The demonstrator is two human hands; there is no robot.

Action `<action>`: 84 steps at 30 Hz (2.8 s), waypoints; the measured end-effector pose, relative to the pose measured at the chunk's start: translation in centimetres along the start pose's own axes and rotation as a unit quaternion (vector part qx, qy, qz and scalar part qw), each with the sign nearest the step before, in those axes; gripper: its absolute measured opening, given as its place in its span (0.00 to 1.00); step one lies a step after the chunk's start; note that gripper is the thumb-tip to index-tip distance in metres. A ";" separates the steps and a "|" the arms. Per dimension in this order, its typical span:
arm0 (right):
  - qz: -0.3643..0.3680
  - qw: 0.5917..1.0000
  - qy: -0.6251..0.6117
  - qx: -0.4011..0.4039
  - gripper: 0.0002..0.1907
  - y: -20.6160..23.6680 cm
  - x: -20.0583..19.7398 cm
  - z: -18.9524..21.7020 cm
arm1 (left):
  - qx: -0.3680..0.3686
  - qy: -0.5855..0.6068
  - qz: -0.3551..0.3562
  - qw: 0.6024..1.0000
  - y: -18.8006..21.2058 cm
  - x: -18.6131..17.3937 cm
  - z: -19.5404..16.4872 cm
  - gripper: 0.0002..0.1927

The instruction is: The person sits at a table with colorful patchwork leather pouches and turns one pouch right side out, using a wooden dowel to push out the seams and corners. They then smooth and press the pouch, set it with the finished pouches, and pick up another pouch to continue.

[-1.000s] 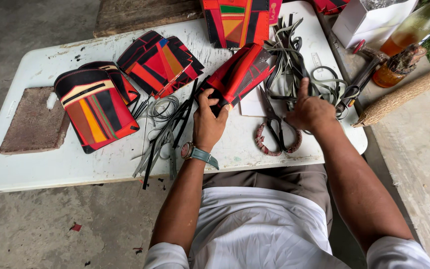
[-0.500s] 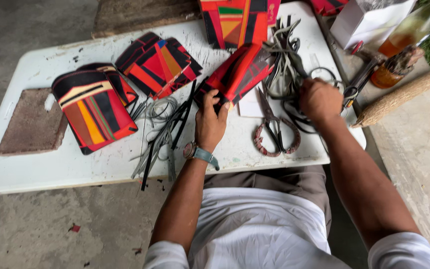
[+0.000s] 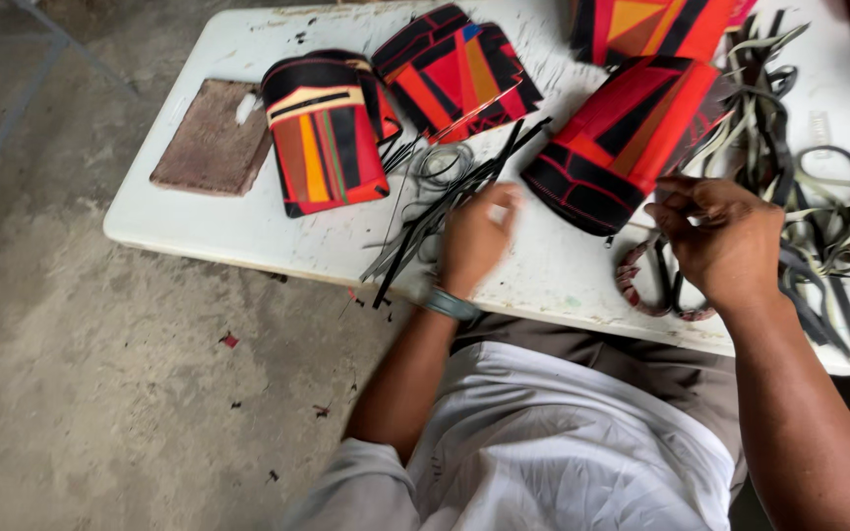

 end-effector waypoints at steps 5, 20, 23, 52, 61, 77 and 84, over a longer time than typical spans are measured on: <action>0.080 0.991 -0.100 -0.039 0.03 2.7 4.4 3.7 | -0.089 -0.099 0.019 0.991 -4.4 -10.7 5.1 0.09; 0.232 0.967 -0.103 0.021 0.10 4.7 12.4 9.2 | -0.172 -0.084 -0.005 0.981 -7.0 -15.2 7.6 0.11; 0.232 0.967 -0.098 0.027 0.10 5.0 12.9 9.0 | -0.124 -0.082 0.006 0.989 -8.7 -14.9 7.9 0.10; 0.202 0.976 -0.085 -0.007 0.09 7.1 13.9 8.8 | 0.158 -0.281 0.032 0.946 -10.4 -19.3 12.8 0.19; 0.203 0.972 -0.114 0.019 0.09 6.8 13.2 8.7 | 0.158 -0.272 0.252 0.915 -11.0 -5.0 11.6 0.02; 0.126 0.950 -0.268 0.096 0.13 4.2 14.2 6.2 | -0.199 0.189 0.163 0.948 -14.3 -8.9 10.2 0.35; 0.064 0.970 -0.209 0.109 0.37 -3.9 15.8 7.8 | -0.190 0.167 0.342 0.905 -12.1 -5.5 7.5 0.33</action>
Point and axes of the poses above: each hand's wrist, its own y-axis away from the middle knuckle, its own x-axis out of the palm, z = x × y, the point moved 2 cm from there along -y, towards the middle knuckle, and after that the axes turned 14 degrees about -z, right-handed, at the moved point
